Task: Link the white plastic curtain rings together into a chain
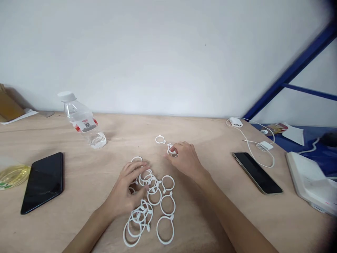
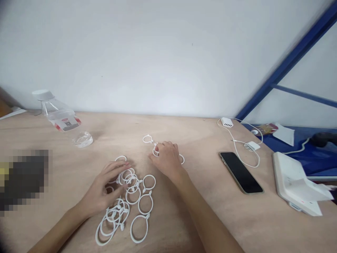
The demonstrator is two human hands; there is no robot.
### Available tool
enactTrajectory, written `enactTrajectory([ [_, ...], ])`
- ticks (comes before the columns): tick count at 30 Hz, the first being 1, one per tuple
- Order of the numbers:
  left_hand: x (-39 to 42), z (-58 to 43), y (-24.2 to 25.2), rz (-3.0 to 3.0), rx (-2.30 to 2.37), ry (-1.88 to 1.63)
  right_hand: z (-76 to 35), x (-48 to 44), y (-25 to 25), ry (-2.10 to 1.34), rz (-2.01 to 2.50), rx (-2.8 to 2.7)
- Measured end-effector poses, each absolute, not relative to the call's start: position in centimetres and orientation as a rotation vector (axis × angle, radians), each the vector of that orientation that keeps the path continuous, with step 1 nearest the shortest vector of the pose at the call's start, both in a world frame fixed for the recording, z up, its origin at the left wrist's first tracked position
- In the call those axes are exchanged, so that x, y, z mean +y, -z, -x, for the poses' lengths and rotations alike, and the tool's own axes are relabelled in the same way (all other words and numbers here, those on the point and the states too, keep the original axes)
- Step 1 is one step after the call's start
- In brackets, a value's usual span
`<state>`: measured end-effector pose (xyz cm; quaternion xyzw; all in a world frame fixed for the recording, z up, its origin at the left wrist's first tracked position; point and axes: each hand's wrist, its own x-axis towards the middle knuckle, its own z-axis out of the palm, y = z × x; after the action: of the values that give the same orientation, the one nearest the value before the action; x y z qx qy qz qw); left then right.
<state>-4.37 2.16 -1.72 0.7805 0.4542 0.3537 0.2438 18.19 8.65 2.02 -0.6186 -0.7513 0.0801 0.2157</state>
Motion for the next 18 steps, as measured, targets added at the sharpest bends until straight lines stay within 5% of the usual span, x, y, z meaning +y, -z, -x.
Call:
enactTrajectory([
  [18, 2.4, 3.9, 1.1, -2.005, 1.278, -1.105, -18.8, 9.3, -0.7, -0.135, 1.733, -2.092],
])
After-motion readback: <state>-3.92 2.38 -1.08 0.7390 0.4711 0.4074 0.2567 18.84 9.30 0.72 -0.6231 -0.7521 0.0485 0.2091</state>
